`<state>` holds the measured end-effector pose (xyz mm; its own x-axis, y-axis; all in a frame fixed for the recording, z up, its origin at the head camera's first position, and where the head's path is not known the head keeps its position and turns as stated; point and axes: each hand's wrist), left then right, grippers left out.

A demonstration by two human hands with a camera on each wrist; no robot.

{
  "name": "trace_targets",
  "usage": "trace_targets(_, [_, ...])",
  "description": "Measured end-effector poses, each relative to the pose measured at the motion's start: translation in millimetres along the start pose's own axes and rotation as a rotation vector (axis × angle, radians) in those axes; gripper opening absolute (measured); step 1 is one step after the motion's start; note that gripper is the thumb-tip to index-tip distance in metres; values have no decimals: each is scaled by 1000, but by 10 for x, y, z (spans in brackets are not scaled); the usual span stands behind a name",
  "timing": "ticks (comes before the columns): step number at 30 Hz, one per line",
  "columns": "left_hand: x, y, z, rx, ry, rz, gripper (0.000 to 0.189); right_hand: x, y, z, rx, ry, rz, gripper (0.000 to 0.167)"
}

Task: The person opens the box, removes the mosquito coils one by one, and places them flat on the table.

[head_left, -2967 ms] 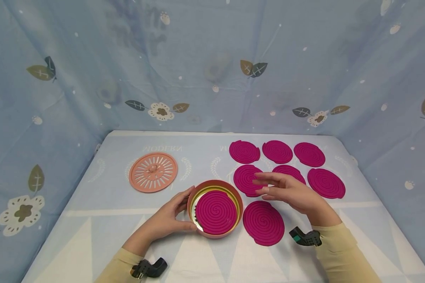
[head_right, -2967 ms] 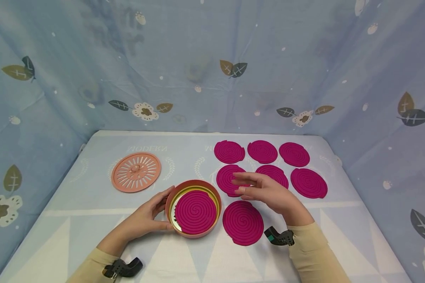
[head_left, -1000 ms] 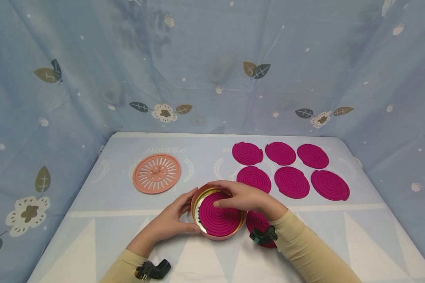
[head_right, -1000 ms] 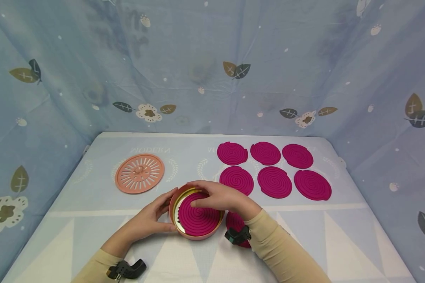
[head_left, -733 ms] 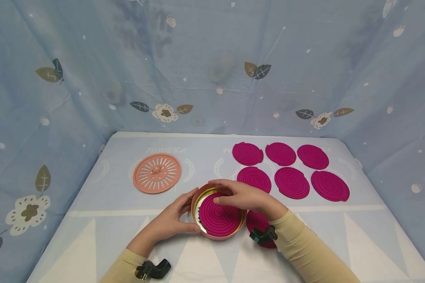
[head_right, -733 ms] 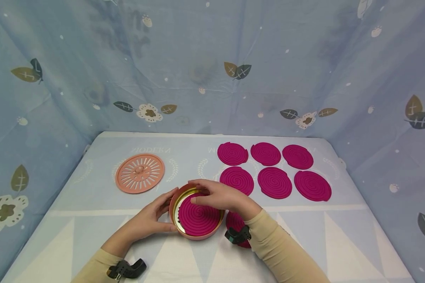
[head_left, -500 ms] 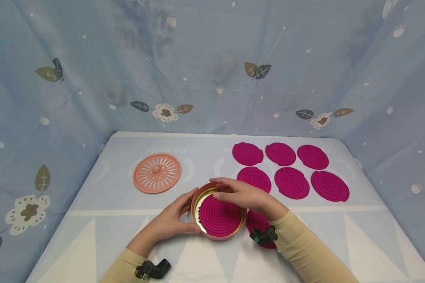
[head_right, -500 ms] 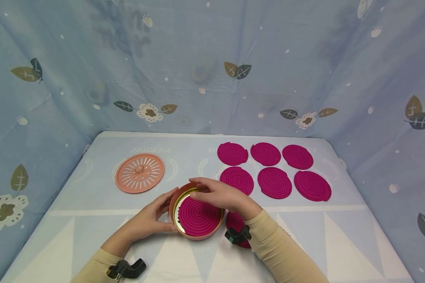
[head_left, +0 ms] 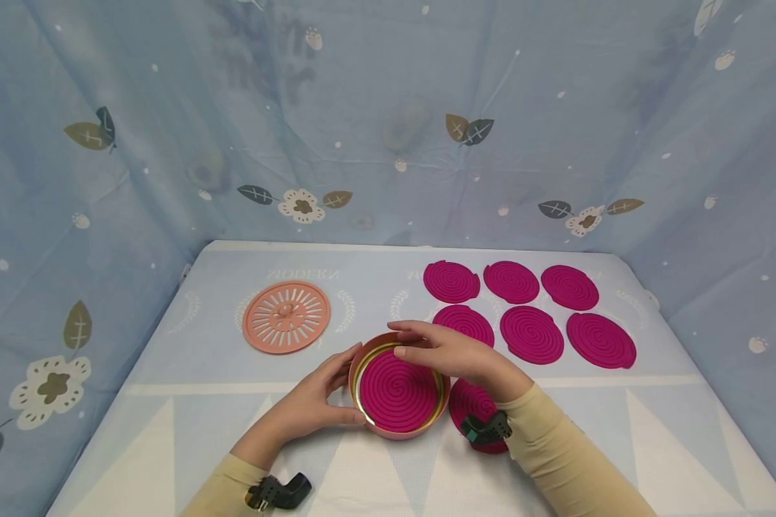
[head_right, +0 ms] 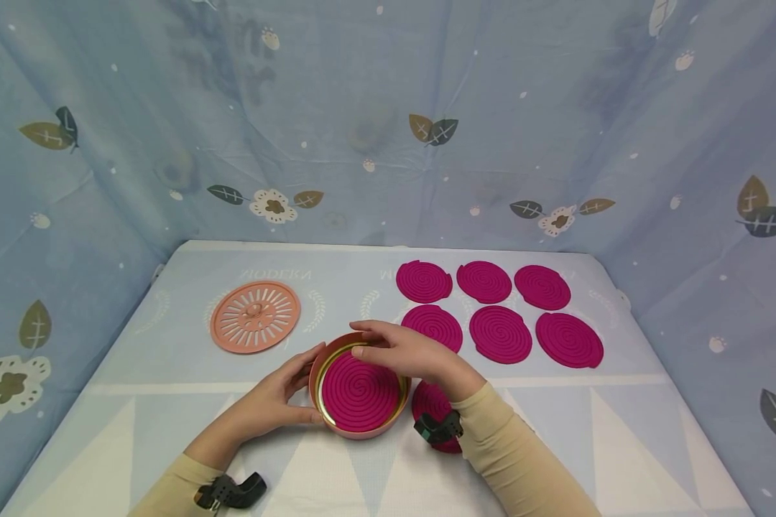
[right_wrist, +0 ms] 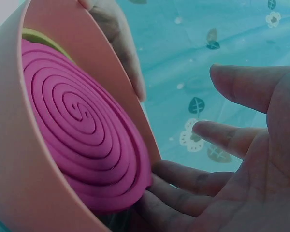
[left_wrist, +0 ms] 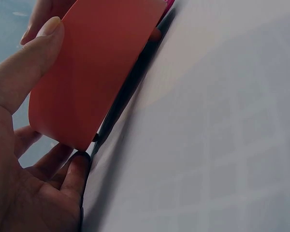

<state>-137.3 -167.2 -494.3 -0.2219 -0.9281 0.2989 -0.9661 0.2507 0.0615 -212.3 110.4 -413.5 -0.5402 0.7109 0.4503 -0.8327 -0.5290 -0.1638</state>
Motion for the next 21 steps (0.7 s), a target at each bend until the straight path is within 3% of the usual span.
trace_targets(16, [3,10,6,4,-21,2,107,57,-24,-59,-40,107,25,54])
trace_targets(21, [-2,11,-3,3,-28,0,107,86,-40,-99,-84,203,46,56])
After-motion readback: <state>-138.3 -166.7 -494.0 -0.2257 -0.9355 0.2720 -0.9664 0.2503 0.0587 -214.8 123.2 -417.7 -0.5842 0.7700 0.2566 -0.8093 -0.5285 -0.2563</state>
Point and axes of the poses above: each hand's wrist, its own y-axis towards the middle knuckle, its own x-axis out of the back of the hand, z = x × y, and after that the axes turned 12 degrees about -z, right-handed
